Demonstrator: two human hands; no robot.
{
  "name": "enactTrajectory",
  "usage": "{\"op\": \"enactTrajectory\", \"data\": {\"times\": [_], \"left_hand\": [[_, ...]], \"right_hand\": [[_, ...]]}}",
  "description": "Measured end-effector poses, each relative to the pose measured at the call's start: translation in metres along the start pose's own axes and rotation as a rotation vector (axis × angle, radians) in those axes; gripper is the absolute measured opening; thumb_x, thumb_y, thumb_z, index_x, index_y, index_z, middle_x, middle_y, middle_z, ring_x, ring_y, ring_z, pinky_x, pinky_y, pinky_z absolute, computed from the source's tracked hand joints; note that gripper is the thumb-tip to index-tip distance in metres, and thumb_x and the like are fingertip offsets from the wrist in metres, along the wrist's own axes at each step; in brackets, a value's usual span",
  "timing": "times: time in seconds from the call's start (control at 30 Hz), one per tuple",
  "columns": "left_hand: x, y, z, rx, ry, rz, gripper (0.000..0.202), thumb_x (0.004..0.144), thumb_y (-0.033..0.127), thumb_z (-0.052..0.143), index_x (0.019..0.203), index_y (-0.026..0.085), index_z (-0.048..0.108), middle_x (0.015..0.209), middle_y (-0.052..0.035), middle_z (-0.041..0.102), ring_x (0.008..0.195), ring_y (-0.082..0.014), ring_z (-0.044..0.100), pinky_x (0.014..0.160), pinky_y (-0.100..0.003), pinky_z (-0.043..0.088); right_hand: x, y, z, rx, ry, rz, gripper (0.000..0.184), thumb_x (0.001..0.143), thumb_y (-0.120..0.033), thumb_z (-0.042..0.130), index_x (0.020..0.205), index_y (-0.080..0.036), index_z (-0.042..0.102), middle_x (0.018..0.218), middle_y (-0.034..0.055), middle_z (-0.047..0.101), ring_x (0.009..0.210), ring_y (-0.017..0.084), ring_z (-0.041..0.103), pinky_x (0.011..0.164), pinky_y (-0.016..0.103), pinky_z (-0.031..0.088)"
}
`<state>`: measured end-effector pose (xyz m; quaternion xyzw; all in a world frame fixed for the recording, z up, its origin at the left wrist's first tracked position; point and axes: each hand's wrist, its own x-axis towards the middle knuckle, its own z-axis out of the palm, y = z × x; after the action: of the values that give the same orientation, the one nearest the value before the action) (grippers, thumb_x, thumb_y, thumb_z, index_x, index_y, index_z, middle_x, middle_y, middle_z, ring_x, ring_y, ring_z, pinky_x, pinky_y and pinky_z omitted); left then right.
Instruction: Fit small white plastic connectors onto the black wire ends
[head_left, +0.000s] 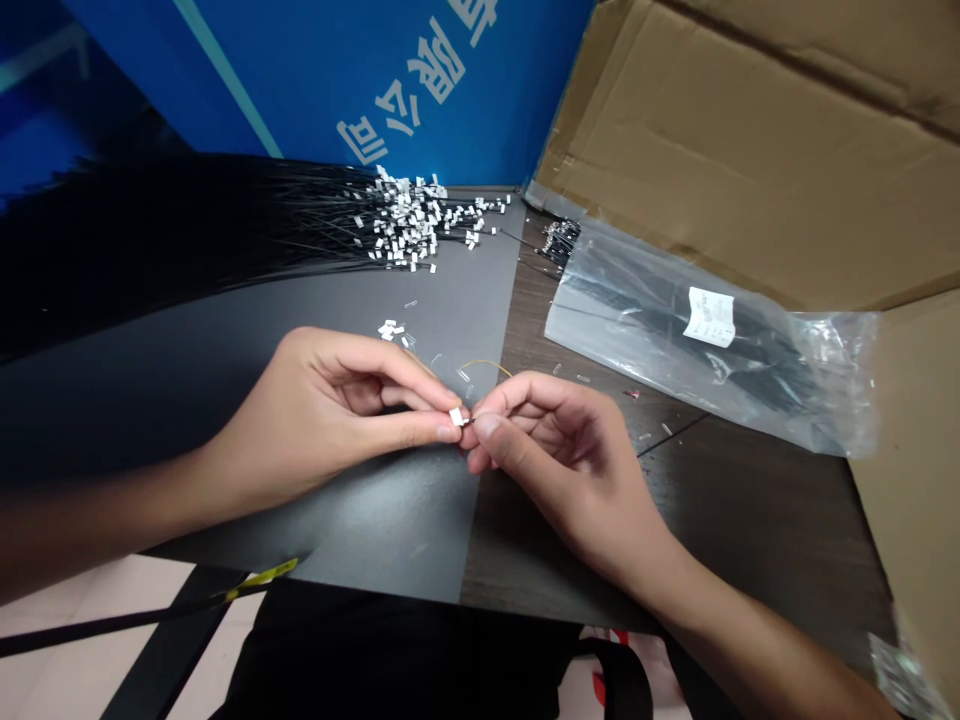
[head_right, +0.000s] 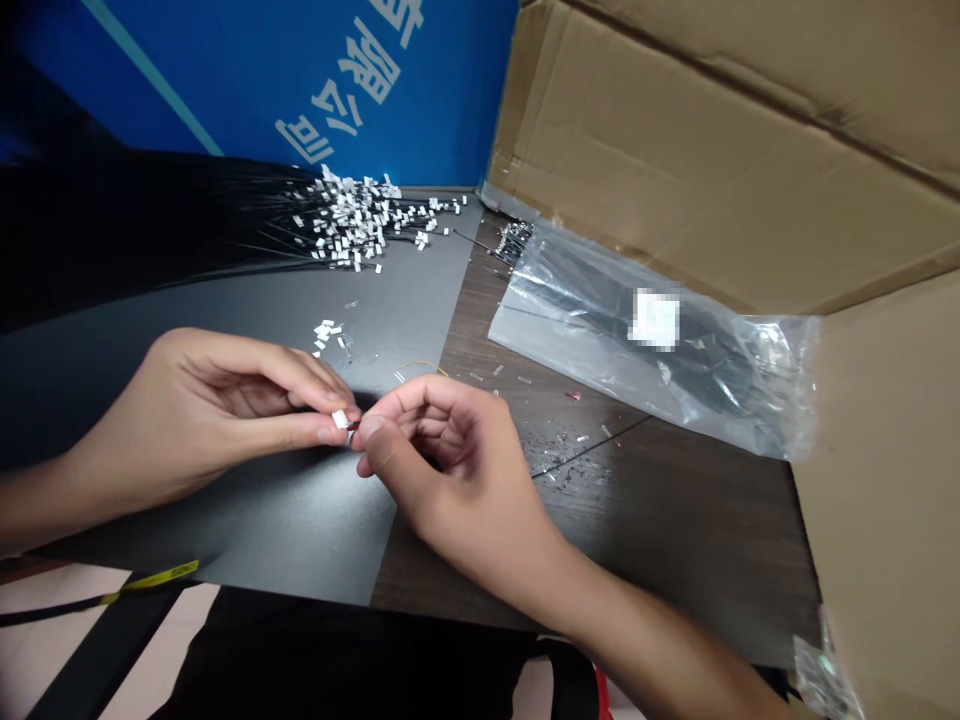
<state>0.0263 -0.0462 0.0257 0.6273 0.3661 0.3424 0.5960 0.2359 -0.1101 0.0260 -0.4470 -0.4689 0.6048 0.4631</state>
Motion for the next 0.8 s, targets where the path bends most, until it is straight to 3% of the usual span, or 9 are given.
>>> {"op": "enactTrajectory", "data": {"times": [0.3,0.57,0.8], "left_hand": [[0.0004,0.0004,-0.0002,0.027,0.004,0.031,0.022,0.078,0.006,0.092,0.077,0.028,0.090,0.081,-0.0002,0.088,0.072,-0.0178,0.085,0.071,-0.018,0.069],[-0.0031,-0.0009,-0.0014,0.021,-0.005,0.028,0.026,0.079,0.004,0.090,0.082,0.030,0.091,0.084,0.0008,0.088,0.076,-0.0154,0.085,0.074,-0.015,0.068],[-0.0031,-0.0022,-0.0022,0.037,-0.012,0.029,0.025,0.080,0.005,0.091,0.082,0.030,0.091,0.084,0.0010,0.088,0.078,-0.0148,0.085,0.075,-0.014,0.068]], "right_hand": [[-0.0003,0.0002,0.0001,-0.005,0.000,-0.005,0.012,0.091,-0.023,0.085,0.086,-0.018,0.075,0.077,0.0006,0.078,0.069,0.011,0.072,0.068,0.023,0.059],[-0.0004,-0.0005,0.0009,-0.063,-0.006,0.002,0.018,0.091,-0.031,0.085,0.085,-0.020,0.072,0.075,0.0015,0.077,0.069,0.014,0.072,0.069,0.027,0.060],[-0.0013,-0.0025,0.0004,-0.081,-0.011,0.001,0.016,0.089,-0.026,0.084,0.083,-0.020,0.070,0.075,0.0016,0.074,0.069,0.013,0.066,0.065,0.026,0.053]]}}
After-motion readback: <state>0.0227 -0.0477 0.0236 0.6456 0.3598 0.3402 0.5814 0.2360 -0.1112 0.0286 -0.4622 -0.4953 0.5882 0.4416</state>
